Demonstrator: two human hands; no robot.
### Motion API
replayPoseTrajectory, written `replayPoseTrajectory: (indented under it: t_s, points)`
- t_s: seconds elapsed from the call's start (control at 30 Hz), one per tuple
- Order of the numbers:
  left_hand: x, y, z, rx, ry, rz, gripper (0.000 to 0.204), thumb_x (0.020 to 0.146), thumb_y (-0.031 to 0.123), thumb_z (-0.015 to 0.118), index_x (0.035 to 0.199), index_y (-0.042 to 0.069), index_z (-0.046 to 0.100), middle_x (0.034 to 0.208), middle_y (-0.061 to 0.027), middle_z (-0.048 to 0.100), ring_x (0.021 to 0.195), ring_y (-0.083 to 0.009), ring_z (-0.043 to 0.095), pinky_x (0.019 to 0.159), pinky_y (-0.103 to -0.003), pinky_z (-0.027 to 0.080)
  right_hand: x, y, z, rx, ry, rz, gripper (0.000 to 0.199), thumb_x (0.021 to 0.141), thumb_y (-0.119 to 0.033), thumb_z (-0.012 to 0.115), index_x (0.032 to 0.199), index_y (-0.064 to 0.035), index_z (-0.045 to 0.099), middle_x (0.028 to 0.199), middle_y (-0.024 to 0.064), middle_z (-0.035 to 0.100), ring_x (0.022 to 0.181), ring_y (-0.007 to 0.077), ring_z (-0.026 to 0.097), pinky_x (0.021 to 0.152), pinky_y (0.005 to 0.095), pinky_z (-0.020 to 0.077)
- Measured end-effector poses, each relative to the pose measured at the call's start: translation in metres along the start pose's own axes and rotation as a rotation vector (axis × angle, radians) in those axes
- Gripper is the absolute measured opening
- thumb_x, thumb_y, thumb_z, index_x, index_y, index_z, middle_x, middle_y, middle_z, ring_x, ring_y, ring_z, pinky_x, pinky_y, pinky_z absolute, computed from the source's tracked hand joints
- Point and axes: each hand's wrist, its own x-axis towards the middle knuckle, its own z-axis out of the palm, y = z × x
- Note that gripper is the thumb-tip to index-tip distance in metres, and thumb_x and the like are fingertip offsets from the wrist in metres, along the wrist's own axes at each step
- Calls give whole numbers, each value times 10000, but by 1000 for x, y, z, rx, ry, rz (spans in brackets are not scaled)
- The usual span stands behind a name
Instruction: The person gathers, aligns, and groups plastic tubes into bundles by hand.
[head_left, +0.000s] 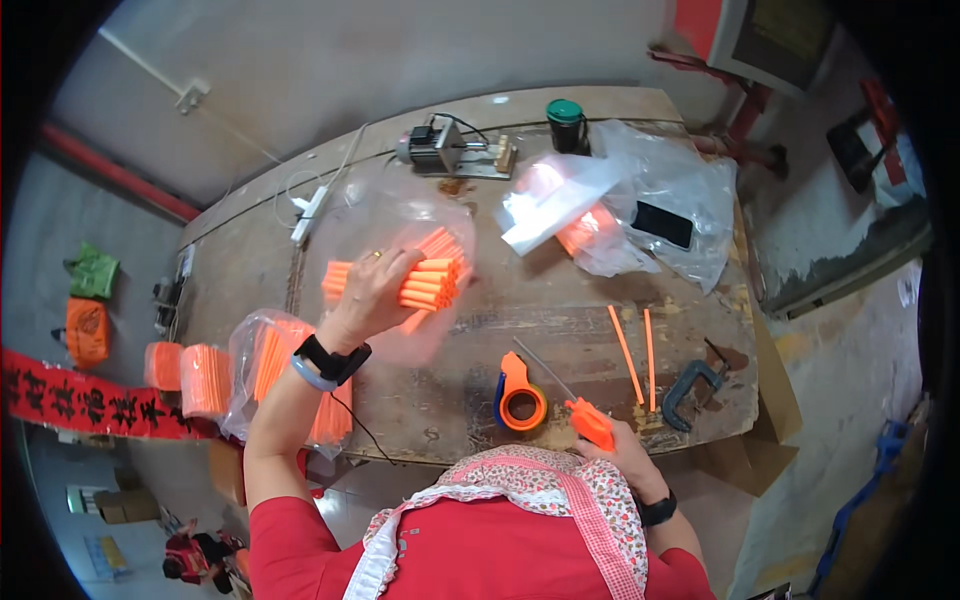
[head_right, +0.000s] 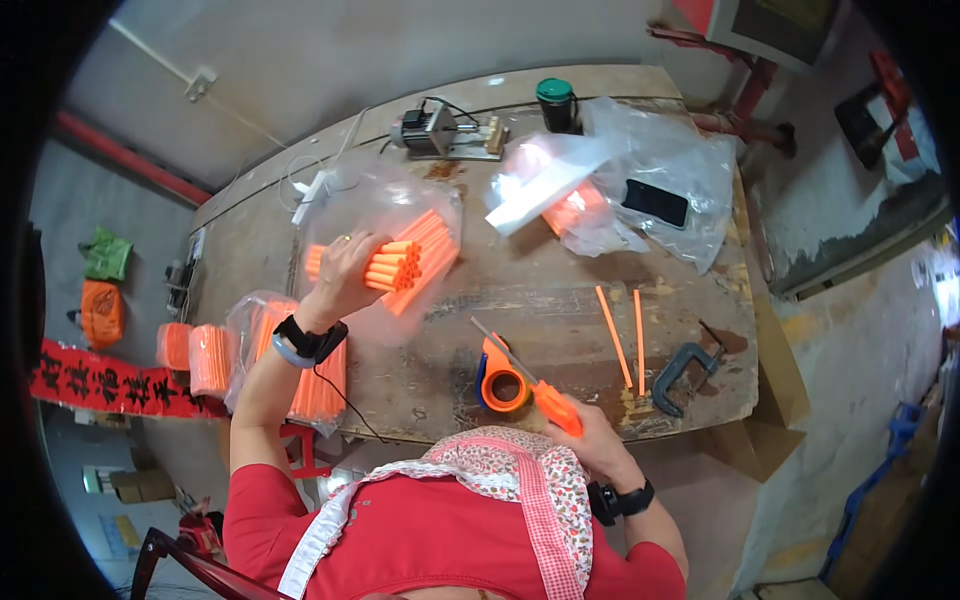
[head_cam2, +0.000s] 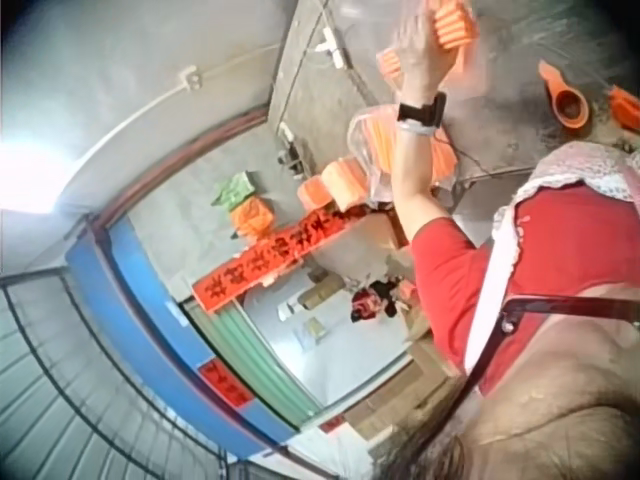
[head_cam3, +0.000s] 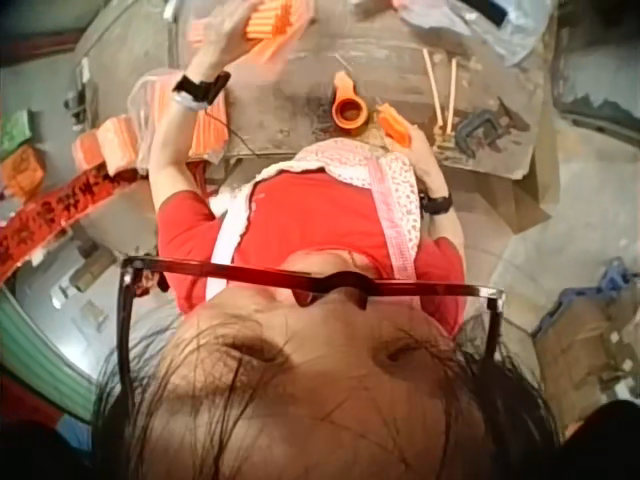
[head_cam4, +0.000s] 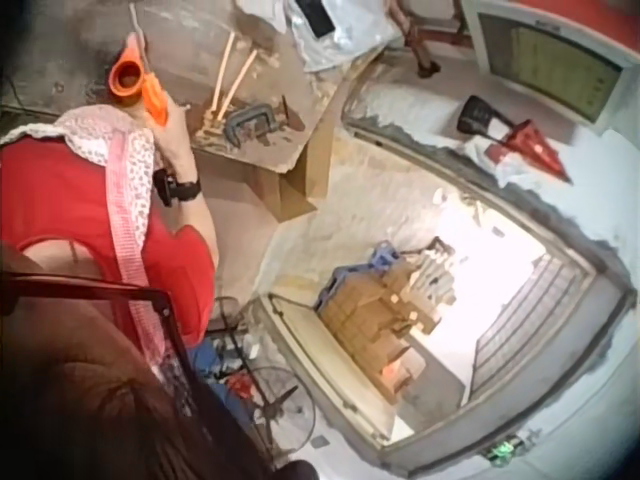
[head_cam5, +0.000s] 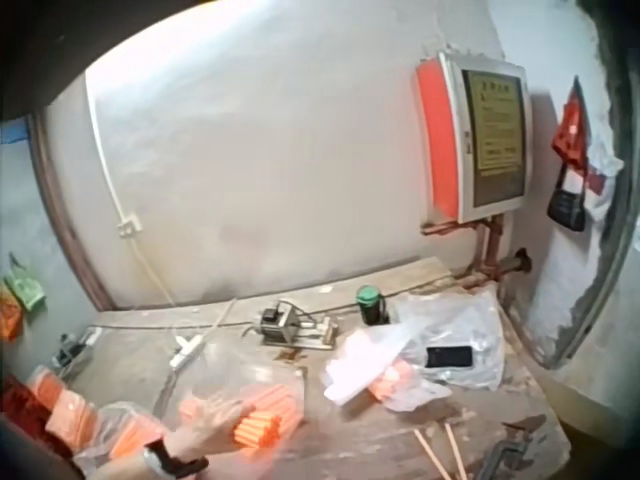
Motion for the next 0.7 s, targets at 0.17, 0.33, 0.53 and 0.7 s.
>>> replayPoseTrajectory:
  t_s: [0.17,0.33,0.53,0.7]
  points:
    - [5,0,-34,285,150,197,446,598,102,718,1017,74,570,804,-73,559,717,-258,577,651,-348,433,-15,-24,-4,-311,10,-151,378,786,-158,691,1109,4,578,846,171,627,763,273,630,727,342,474]
    - [3,5,-41,405,34,296,267,751,143,588,1008,92,540,775,-40,541,728,-201,594,705,-337,452,-16,-34,-1,-379,-23,-233,282,778,-121,661,1027,-10,587,750,162,607,696,298,620,655,351,468]
    - [-3,19,-44,511,-5,396,227,748,150,578,964,87,551,773,-26,537,753,-182,581,702,-321,440,-17,-41,0,-462,28,-221,296,774,-121,650,1041,-6,594,701,137,579,630,212,590,622,326,464]
    - [-1,27,-36,469,-40,393,254,720,146,605,961,83,556,768,-29,536,742,-182,581,671,-324,446,-16,-45,1,-464,37,-207,306,778,-119,647,1060,-9,599,728,145,587,621,213,567,630,317,461]
